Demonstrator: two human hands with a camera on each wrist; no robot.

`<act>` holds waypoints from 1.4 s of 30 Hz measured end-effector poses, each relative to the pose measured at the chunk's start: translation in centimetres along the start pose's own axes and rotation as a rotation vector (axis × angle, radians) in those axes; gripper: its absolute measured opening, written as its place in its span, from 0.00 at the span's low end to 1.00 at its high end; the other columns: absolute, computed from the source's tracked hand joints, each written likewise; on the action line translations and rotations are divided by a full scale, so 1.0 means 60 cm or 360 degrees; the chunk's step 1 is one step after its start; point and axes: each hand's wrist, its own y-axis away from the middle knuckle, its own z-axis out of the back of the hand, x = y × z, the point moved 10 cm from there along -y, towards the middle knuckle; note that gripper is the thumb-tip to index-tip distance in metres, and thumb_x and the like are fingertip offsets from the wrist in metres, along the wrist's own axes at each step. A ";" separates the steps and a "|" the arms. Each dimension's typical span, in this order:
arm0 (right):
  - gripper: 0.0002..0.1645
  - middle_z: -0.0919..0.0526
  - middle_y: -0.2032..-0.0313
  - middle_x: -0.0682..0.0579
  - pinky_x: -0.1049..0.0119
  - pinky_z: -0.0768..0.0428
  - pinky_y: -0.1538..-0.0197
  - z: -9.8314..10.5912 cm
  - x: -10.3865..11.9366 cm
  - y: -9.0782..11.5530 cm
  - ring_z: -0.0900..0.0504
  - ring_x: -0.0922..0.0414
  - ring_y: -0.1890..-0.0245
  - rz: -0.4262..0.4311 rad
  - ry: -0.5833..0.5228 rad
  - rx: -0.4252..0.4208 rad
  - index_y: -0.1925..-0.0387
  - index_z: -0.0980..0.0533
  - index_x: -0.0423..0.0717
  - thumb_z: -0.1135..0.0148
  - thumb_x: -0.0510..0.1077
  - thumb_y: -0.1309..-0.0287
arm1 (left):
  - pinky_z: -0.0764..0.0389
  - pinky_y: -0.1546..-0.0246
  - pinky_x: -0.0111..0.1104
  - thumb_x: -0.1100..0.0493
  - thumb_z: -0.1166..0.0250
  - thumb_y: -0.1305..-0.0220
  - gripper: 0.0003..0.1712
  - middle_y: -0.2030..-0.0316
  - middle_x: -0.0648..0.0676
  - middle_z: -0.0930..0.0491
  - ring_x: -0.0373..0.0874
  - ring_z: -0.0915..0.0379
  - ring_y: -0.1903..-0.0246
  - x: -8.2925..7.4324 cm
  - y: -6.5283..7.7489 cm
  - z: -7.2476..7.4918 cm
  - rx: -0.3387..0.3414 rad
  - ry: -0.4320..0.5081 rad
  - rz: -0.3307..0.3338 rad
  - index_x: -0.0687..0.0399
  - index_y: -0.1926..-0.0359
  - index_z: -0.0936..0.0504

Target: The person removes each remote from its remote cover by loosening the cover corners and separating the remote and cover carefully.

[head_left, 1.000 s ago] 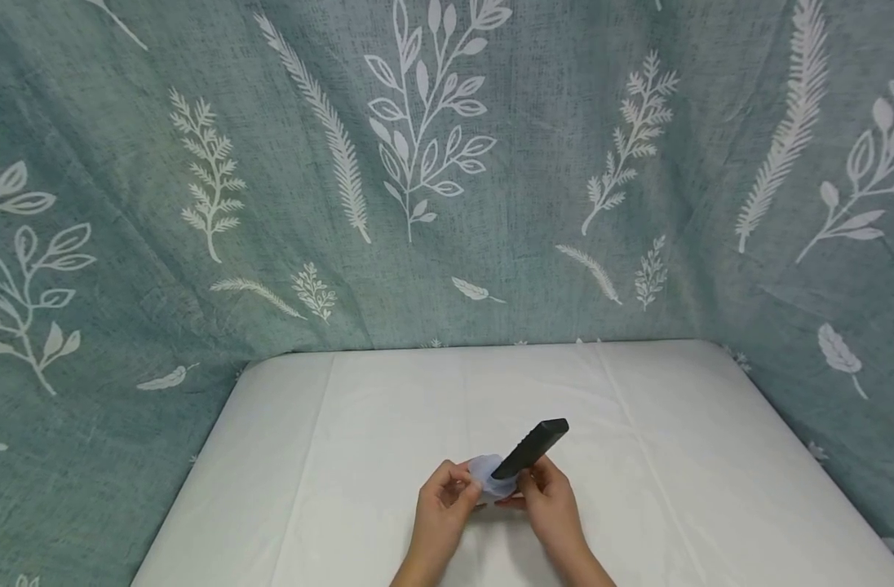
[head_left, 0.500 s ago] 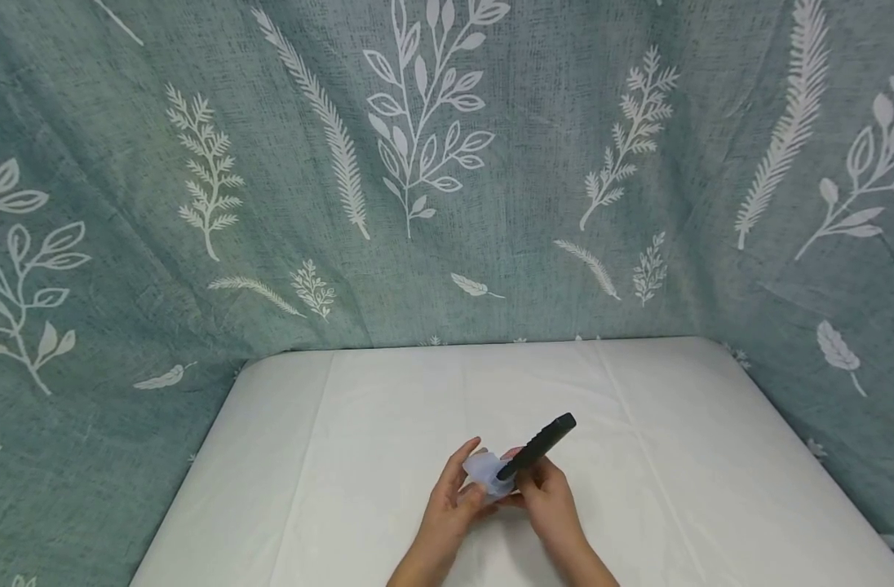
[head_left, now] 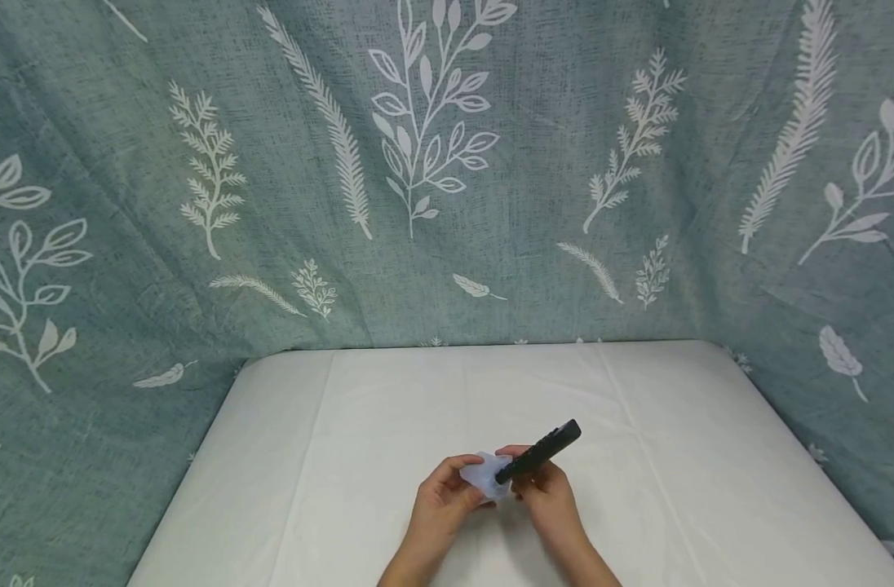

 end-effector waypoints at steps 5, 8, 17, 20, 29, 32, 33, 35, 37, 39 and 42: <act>0.17 0.18 0.68 0.48 0.68 0.21 0.72 0.007 0.005 -0.003 0.24 0.60 0.78 0.0013 -0.0038 0.0017 0.47 0.21 0.45 0.43 0.31 0.36 | 0.13 0.52 0.37 0.64 0.32 0.38 0.26 0.44 0.52 0.24 0.39 0.21 0.53 -0.009 -0.004 0.011 -0.0115 -0.0006 -0.0049 0.71 0.42 0.27; 0.15 0.19 0.66 0.48 0.67 0.19 0.72 0.022 0.008 -0.008 0.22 0.60 0.76 0.0034 -0.0038 -0.0015 0.45 0.24 0.45 0.45 0.35 0.31 | 0.12 0.55 0.36 0.65 0.31 0.40 0.26 0.43 0.56 0.25 0.40 0.20 0.55 -0.017 -0.006 0.024 -0.0205 -0.0038 -0.0094 0.72 0.44 0.26; 0.20 0.18 0.59 0.56 0.67 0.16 0.68 0.070 0.027 -0.012 0.19 0.60 0.69 0.0068 -0.0290 -0.0057 0.39 0.31 0.45 0.54 0.50 0.23 | 0.13 0.57 0.29 0.72 0.30 0.45 0.23 0.41 0.71 0.27 0.37 0.20 0.55 -0.054 -0.003 0.051 -0.0335 -0.0256 -0.0275 0.72 0.48 0.23; 0.23 0.20 0.57 0.56 0.66 0.16 0.69 0.079 0.042 -0.012 0.18 0.60 0.69 0.0135 -0.0337 -0.0041 0.35 0.32 0.44 0.58 0.50 0.22 | 0.15 0.55 0.26 0.70 0.29 0.46 0.22 0.41 0.69 0.25 0.35 0.21 0.52 -0.067 -0.002 0.059 -0.0362 -0.0399 -0.0345 0.69 0.49 0.21; 0.23 0.24 0.54 0.53 0.65 0.15 0.68 0.082 0.049 -0.017 0.17 0.59 0.67 0.0143 -0.0278 0.0019 0.31 0.34 0.52 0.54 0.47 0.22 | 0.17 0.49 0.26 0.66 0.28 0.45 0.19 0.39 0.62 0.24 0.34 0.25 0.44 -0.081 -0.004 0.057 -0.0296 -0.0581 -0.0418 0.60 0.50 0.18; 0.24 0.26 0.53 0.52 0.64 0.14 0.69 0.077 0.044 -0.015 0.17 0.59 0.67 0.0104 -0.0263 0.0048 0.30 0.35 0.54 0.51 0.48 0.24 | 0.17 0.48 0.26 0.66 0.28 0.45 0.19 0.40 0.62 0.24 0.36 0.26 0.43 -0.090 -0.001 0.052 -0.0266 -0.0668 -0.0513 0.58 0.51 0.18; 0.25 0.26 0.53 0.51 0.64 0.14 0.70 0.075 0.043 -0.014 0.16 0.59 0.66 0.0090 -0.0255 0.0059 0.30 0.35 0.54 0.50 0.48 0.24 | 0.17 0.48 0.26 0.66 0.28 0.45 0.19 0.41 0.61 0.23 0.36 0.26 0.43 -0.094 0.000 0.050 -0.0262 -0.0708 -0.0550 0.57 0.51 0.17; 0.26 0.25 0.52 0.50 0.62 0.14 0.71 0.068 0.039 -0.011 0.15 0.59 0.66 0.0066 -0.0234 0.0082 0.30 0.35 0.56 0.48 0.48 0.25 | 0.18 0.48 0.25 0.65 0.28 0.45 0.19 0.41 0.60 0.23 0.37 0.26 0.43 -0.100 0.004 0.045 -0.0245 -0.0795 -0.0637 0.55 0.51 0.17; 0.27 0.24 0.50 0.46 0.60 0.13 0.71 0.062 0.038 -0.007 0.13 0.58 0.66 0.0056 -0.0226 0.0112 0.29 0.36 0.56 0.46 0.47 0.26 | 0.18 0.47 0.26 0.64 0.27 0.45 0.19 0.42 0.59 0.22 0.39 0.26 0.42 -0.106 0.007 0.039 -0.0228 -0.0874 -0.0709 0.53 0.51 0.17; 0.28 0.24 0.48 0.42 0.58 0.12 0.71 0.056 0.037 -0.004 0.12 0.56 0.66 0.0053 -0.0240 0.0141 0.29 0.37 0.55 0.46 0.46 0.27 | 0.18 0.47 0.27 0.63 0.27 0.46 0.19 0.41 0.57 0.22 0.40 0.25 0.42 -0.109 0.009 0.035 -0.0223 -0.0935 -0.0759 0.51 0.51 0.16; 0.29 0.24 0.47 0.39 0.56 0.12 0.70 0.049 0.036 0.000 0.11 0.53 0.66 0.0065 -0.0276 0.0184 0.29 0.38 0.55 0.45 0.45 0.27 | 0.18 0.47 0.27 0.61 0.25 0.48 0.20 0.41 0.54 0.21 0.43 0.24 0.42 -0.116 0.013 0.032 -0.0236 -0.1026 -0.0822 0.49 0.52 0.15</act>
